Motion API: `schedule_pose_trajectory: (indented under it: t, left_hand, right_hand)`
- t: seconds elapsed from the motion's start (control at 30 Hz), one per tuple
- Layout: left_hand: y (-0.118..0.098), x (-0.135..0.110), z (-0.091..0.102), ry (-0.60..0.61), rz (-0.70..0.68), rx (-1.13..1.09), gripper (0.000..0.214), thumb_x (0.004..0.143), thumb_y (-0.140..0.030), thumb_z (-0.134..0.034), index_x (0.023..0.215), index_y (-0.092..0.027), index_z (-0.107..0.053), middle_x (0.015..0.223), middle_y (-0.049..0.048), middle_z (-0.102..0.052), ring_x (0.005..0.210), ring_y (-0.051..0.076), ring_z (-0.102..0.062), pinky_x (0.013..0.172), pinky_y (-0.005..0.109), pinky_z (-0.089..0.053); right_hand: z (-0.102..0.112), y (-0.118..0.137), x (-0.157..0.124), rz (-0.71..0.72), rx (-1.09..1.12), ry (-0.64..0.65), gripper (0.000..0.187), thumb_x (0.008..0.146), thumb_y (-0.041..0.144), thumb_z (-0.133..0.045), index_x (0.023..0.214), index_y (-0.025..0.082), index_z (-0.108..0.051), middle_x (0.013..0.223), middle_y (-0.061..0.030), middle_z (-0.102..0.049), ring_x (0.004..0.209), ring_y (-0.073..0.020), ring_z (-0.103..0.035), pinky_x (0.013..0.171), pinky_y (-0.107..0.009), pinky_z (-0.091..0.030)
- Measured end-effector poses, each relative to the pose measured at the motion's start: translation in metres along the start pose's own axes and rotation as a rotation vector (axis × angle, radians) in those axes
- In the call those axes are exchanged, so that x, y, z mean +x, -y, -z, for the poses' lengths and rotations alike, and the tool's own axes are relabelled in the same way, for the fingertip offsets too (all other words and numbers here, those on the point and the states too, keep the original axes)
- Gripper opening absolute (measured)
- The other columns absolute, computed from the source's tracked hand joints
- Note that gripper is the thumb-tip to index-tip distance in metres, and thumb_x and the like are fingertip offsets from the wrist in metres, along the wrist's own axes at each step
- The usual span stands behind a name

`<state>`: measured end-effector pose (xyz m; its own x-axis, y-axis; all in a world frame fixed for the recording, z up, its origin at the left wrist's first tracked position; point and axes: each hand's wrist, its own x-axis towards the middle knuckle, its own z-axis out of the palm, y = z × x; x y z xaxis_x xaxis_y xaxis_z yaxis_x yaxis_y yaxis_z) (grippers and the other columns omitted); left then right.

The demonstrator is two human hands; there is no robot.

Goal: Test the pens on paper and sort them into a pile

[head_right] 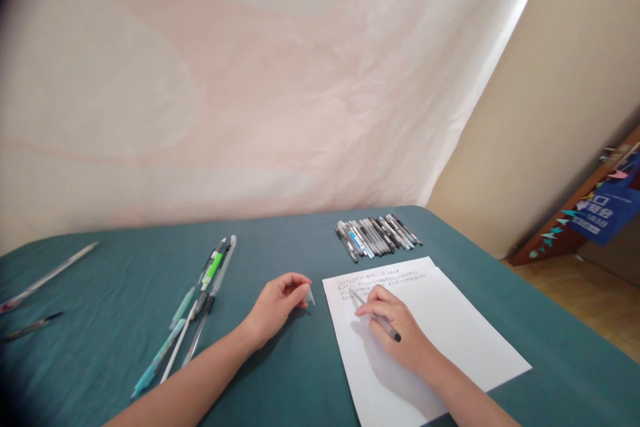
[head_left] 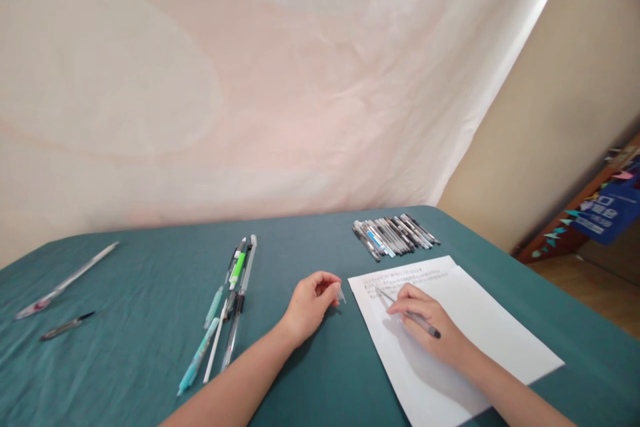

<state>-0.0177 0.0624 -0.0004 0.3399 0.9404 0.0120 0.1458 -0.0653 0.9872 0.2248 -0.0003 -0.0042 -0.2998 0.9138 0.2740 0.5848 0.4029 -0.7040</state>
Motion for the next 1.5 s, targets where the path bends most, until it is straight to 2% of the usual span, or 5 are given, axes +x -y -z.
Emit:
schedule_pose_trajectory:
  t: [0.37,0.97,1.17,1.37,1.5]
  left_hand:
    - [0.003,0.002,0.0,-0.043,0.007,-0.017,0.027,0.075,-0.037,-0.052,0.086,-0.013,-0.057,0.059,-0.0008,-0.057,0.057,0.011,-0.053,0.054,0.021,-0.039]
    - [0.008,0.005,0.001,-0.092,0.018,-0.163,0.026,0.074,-0.039,-0.056,0.084,-0.014,-0.056,0.063,-0.001,-0.055,0.057,0.01,-0.052,0.057,0.022,-0.041]
    - [0.018,0.009,0.004,-0.143,0.051,-0.38,0.027,0.074,-0.04,-0.057,0.084,-0.014,-0.055,0.064,-0.0025,-0.051,0.055,0.007,-0.049,0.059,0.021,-0.042]
    - [0.021,0.011,0.006,-0.202,0.1,-0.604,0.026,0.071,-0.037,-0.062,0.081,-0.014,-0.056,0.062,-0.0037,-0.05,0.052,0.004,-0.046,0.056,0.018,-0.041]
    - [0.017,0.011,0.007,-0.24,0.124,-0.692,0.027,0.066,-0.035,-0.067,0.079,-0.013,-0.057,0.062,-0.0036,-0.05,0.052,0.004,-0.045,0.055,0.017,-0.042]
  right_hand:
    - [0.0,0.001,0.0,0.08,-0.132,0.085,0.024,0.079,0.011,-0.044,0.086,0.022,-0.064,0.083,-0.0042,-0.044,0.08,-0.017,-0.048,0.071,-0.031,-0.041]
    - [-0.003,0.003,0.0,-0.046,-0.004,0.011,0.019,0.083,0.023,-0.047,0.094,0.021,-0.063,0.086,-0.0055,-0.058,0.081,-0.0182,-0.055,0.065,-0.027,-0.044]
    - [0.001,0.024,0.006,-0.062,0.117,-0.036,0.023,0.085,0.029,-0.045,0.103,0.023,-0.059,0.092,-0.0044,-0.063,0.09,-0.0185,-0.056,0.083,-0.032,-0.04]
    - [-0.007,0.054,0.033,-0.084,0.294,-0.028,0.019,0.085,0.032,-0.045,0.096,0.02,-0.054,0.083,-0.0033,-0.063,0.079,-0.0166,-0.058,0.073,-0.029,-0.043]
    - [-0.019,0.06,0.047,-0.071,0.3,-0.041,0.017,0.085,0.032,-0.046,0.092,0.019,-0.054,0.081,-0.0027,-0.063,0.076,-0.0156,-0.058,0.07,-0.028,-0.043]
